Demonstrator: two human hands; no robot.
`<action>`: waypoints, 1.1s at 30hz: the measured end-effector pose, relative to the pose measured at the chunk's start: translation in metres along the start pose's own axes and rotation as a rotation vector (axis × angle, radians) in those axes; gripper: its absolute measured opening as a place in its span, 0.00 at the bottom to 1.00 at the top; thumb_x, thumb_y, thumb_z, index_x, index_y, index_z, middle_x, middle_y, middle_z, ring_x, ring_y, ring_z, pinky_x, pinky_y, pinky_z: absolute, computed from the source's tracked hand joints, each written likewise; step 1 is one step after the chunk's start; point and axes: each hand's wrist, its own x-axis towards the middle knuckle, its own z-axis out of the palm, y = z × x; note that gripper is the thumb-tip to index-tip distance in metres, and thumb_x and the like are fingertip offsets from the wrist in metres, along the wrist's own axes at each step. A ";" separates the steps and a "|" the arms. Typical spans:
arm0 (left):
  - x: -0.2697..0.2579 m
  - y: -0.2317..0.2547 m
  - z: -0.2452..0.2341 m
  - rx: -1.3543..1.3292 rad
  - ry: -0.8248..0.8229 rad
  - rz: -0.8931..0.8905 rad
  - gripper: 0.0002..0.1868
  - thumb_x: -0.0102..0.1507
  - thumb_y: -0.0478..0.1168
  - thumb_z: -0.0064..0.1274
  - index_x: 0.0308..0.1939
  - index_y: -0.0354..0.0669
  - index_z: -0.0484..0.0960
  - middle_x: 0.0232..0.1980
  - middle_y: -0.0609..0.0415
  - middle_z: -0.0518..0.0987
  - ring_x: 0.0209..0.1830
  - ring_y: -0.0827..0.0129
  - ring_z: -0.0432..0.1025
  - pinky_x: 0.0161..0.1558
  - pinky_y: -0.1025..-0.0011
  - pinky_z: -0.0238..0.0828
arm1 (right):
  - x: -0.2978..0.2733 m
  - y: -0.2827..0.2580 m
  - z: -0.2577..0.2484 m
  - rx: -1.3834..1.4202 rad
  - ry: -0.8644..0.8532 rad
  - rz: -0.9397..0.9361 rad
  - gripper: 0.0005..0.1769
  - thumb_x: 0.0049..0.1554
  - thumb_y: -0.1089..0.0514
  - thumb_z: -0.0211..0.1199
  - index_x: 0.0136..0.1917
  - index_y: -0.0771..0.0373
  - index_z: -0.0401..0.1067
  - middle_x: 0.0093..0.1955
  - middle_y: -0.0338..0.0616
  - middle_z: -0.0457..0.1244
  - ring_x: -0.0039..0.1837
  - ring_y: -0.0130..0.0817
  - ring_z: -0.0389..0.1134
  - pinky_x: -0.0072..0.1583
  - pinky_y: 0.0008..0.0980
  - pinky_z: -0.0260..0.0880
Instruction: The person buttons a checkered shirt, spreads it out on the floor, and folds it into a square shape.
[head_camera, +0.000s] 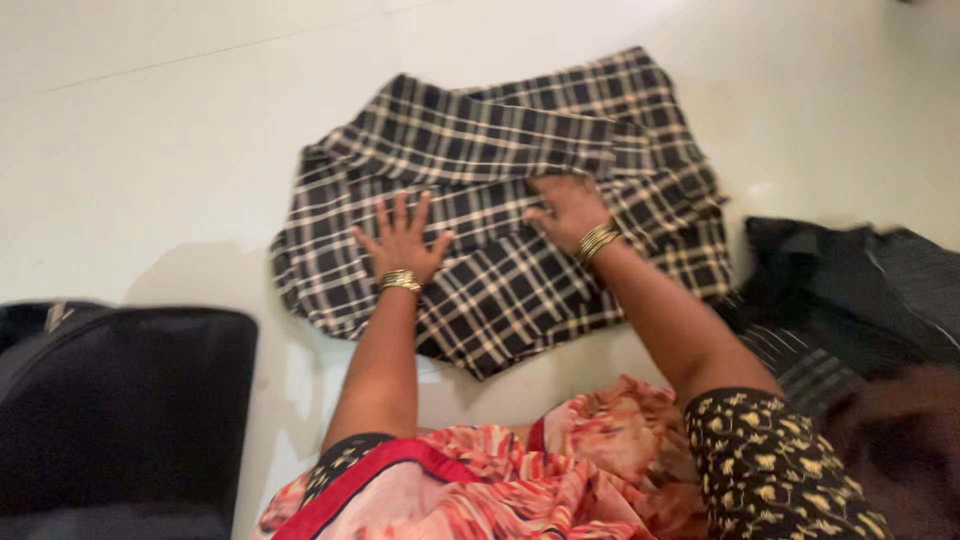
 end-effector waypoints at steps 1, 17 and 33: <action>0.000 -0.001 -0.002 0.006 -0.008 -0.003 0.45 0.61 0.80 0.30 0.80 0.81 0.40 0.85 0.62 0.36 0.84 0.51 0.28 0.67 0.20 0.18 | 0.006 0.039 -0.009 -0.084 -0.085 0.160 0.49 0.63 0.18 0.38 0.82 0.52 0.58 0.83 0.46 0.52 0.83 0.46 0.49 0.81 0.49 0.38; 0.002 -0.006 0.009 0.005 0.100 0.013 0.45 0.60 0.80 0.30 0.79 0.80 0.45 0.85 0.61 0.41 0.84 0.51 0.31 0.67 0.20 0.18 | -0.024 0.161 -0.018 -0.126 0.396 0.196 0.48 0.61 0.19 0.29 0.85 0.43 0.36 0.87 0.32 0.32 0.86 0.34 0.30 0.81 0.48 0.19; -0.071 -0.073 -0.008 0.032 -0.320 0.163 0.40 0.63 0.72 0.39 0.77 0.78 0.47 0.85 0.68 0.40 0.84 0.63 0.32 0.71 0.25 0.18 | -0.005 0.148 -0.037 -0.187 0.076 0.368 0.46 0.60 0.22 0.35 0.83 0.38 0.30 0.87 0.33 0.27 0.85 0.40 0.25 0.77 0.64 0.17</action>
